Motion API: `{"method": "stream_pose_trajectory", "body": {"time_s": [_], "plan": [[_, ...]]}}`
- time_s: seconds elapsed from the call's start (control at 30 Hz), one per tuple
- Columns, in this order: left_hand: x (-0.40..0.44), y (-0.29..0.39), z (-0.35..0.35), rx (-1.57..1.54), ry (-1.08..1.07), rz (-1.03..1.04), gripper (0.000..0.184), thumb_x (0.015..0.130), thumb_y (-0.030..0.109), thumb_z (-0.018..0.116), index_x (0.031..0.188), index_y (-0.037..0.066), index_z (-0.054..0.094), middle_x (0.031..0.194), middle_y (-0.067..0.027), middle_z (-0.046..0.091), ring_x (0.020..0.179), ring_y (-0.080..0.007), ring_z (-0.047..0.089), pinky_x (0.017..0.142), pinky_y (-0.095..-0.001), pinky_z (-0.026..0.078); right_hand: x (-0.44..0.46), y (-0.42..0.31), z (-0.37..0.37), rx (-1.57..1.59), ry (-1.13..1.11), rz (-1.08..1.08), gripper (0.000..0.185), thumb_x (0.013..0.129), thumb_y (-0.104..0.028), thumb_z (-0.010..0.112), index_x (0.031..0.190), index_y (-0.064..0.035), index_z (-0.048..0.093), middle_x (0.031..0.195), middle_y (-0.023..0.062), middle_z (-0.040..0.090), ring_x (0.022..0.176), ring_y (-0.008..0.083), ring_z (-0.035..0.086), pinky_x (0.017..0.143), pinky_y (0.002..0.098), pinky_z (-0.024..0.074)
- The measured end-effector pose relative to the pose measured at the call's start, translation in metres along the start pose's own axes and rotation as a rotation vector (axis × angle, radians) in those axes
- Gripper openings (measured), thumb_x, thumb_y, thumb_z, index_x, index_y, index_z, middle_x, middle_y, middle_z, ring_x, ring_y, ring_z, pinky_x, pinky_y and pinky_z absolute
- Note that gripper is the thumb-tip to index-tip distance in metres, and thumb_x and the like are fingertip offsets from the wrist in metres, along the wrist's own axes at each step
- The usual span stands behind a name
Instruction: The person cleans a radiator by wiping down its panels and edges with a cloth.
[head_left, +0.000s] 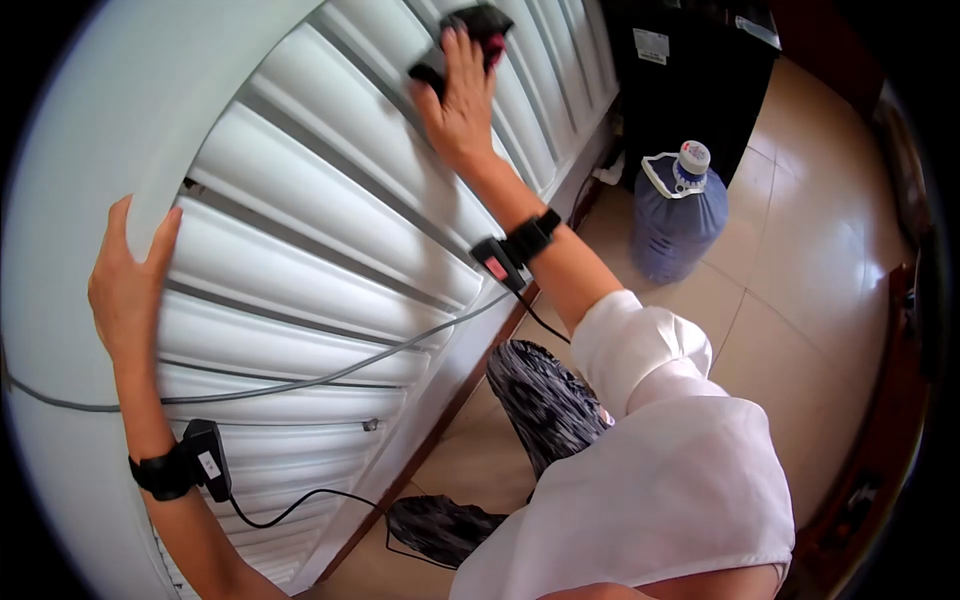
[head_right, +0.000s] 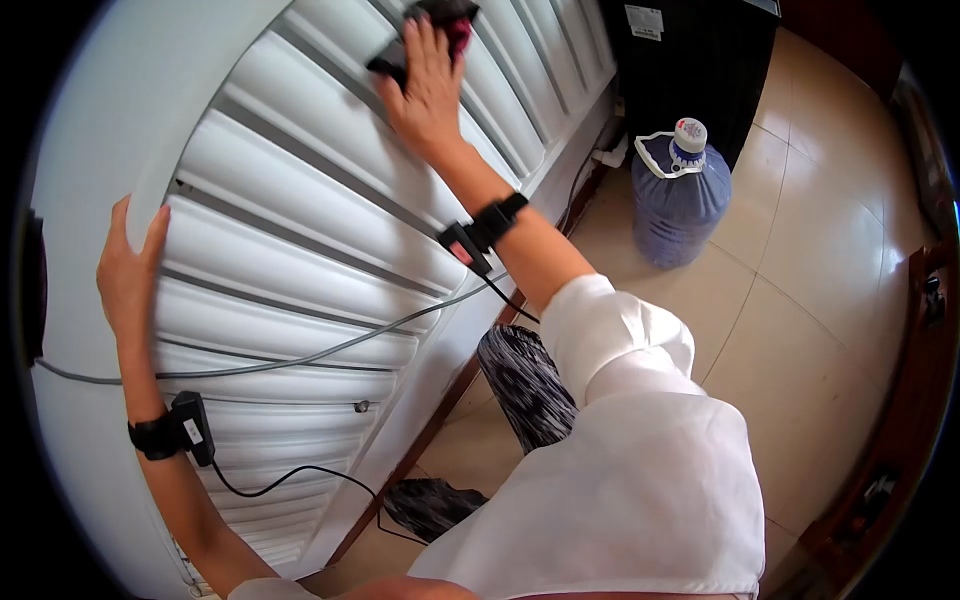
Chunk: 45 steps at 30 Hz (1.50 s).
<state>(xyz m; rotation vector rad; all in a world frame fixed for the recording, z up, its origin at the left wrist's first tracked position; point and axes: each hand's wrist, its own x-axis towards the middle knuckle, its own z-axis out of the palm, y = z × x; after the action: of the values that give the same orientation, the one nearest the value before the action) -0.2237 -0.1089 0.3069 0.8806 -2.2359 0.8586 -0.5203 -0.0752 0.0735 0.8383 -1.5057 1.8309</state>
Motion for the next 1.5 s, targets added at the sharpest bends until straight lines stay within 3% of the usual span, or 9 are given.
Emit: {"method": "stream_pose_trajectory", "body": {"time_s": [0.27, 0.43, 0.57, 0.7, 0.87, 1.07, 1.13, 1.27, 1.5], "plan": [[0.003, -0.01, 0.006, 0.003, -0.008, 0.017, 0.057, 0.082, 0.054, 0.062, 0.121, 0.012, 0.056, 0.107, -0.0134, 0.067, 0.096, -0.0317, 0.065, 0.084, -0.0368, 0.05, -0.152, 0.092, -0.03, -0.132, 0.035, 0.614, 0.076, 0.092, -0.045, 0.047, 0.149, -0.0042, 0.016, 0.155, 0.0226, 0.009, 0.141, 0.0423, 0.012, 0.113, 0.0515, 0.0117], [0.002, -0.001, -0.002, 0.01, 0.011, 0.037, 0.06, 0.082, 0.055, 0.061, 0.12, 0.01, 0.056, 0.108, -0.0172, 0.066, 0.095, -0.0361, 0.063, 0.082, -0.0395, 0.05, -0.153, 0.107, -0.031, -0.17, 0.066, 0.904, 0.081, 0.093, -0.054, 0.039, 0.148, -0.0001, 0.015, 0.155, 0.0231, 0.008, 0.141, 0.0425, 0.011, 0.113, 0.0515, 0.0135], [0.003, 0.005, -0.008, 0.016, -0.001, 0.053, 0.059, 0.082, 0.056, 0.06, 0.119, 0.009, 0.056, 0.102, -0.0156, 0.067, 0.091, -0.0349, 0.064, 0.079, -0.0383, 0.051, -0.069, 0.09, -0.002, -0.179, 0.292, 1.029, 0.07, 0.09, -0.041, 0.052, 0.14, 0.0021, 0.029, 0.142, 0.0261, 0.032, 0.127, 0.0437, 0.033, 0.106, 0.0541, 0.0263], [0.0, 0.009, -0.011, -0.026, -0.033, 0.044, 0.054, 0.083, 0.053, 0.061, 0.116, 0.011, 0.057, 0.099, -0.0134, 0.068, 0.089, -0.0328, 0.065, 0.077, -0.0375, 0.051, 0.045, 0.017, 0.007, -0.063, 0.256, 0.471, 0.063, 0.086, -0.034, 0.055, 0.135, 0.0008, 0.036, 0.134, 0.0233, 0.042, 0.121, 0.0415, 0.039, 0.1, 0.0547, 0.0311], [0.0, 0.005, -0.003, -0.071, -0.036, 0.033, 0.049, 0.083, 0.049, 0.062, 0.117, 0.013, 0.057, 0.099, -0.0121, 0.068, 0.089, -0.0317, 0.065, 0.077, -0.037, 0.051, 0.134, 0.0, 0.036, -0.09, 0.124, 0.051, 0.069, 0.096, -0.042, 0.04, 0.145, 0.003, 0.022, 0.152, 0.0207, 0.021, 0.139, 0.0406, 0.018, 0.112, 0.0534, 0.0127], [-0.002, -0.003, 0.006, 0.017, -0.011, 0.002, 0.049, 0.084, 0.047, 0.063, 0.12, 0.014, 0.057, 0.106, -0.0125, 0.068, 0.096, -0.0316, 0.065, 0.084, -0.0366, 0.051, 0.082, 0.057, 0.003, -0.072, 0.063, -0.034, 0.067, 0.095, -0.038, 0.039, 0.145, 0.0025, 0.022, 0.152, 0.0198, 0.021, 0.141, 0.0387, 0.016, 0.114, 0.0511, 0.0093], [-0.002, -0.003, 0.006, 0.012, -0.03, -0.017, 0.049, 0.084, 0.047, 0.063, 0.12, 0.014, 0.057, 0.106, -0.0125, 0.067, 0.096, -0.0316, 0.065, 0.084, -0.0367, 0.051, 0.046, 0.067, -0.006, 0.0, 0.105, 0.139, 0.063, 0.093, -0.04, 0.045, 0.145, -0.0092, 0.027, 0.153, 0.0179, 0.019, 0.141, 0.0419, 0.015, 0.111, 0.0546, 0.01], [-0.004, -0.005, 0.006, -0.038, -0.035, -0.004, 0.05, 0.083, 0.046, 0.064, 0.12, 0.012, 0.057, 0.106, -0.013, 0.067, 0.097, -0.0315, 0.065, 0.084, -0.0365, 0.05, -0.022, 0.118, -0.017, -0.022, 0.214, 0.422, 0.068, 0.094, -0.04, 0.045, 0.146, -0.0015, 0.022, 0.152, 0.0213, 0.02, 0.14, 0.0437, 0.014, 0.114, 0.0458, 0.0125], [-0.002, 0.0, -0.002, -0.024, 0.006, 0.011, 0.053, 0.083, 0.047, 0.065, 0.119, 0.01, 0.056, 0.106, -0.016, 0.066, 0.094, -0.0345, 0.064, 0.081, -0.038, 0.05, -0.088, 0.186, -0.046, -0.275, 0.099, 0.974, 0.079, 0.091, -0.056, 0.04, 0.147, -0.0032, 0.02, 0.153, 0.0183, 0.02, 0.14, 0.0405, 0.018, 0.11, 0.0544, 0.0203]]}}
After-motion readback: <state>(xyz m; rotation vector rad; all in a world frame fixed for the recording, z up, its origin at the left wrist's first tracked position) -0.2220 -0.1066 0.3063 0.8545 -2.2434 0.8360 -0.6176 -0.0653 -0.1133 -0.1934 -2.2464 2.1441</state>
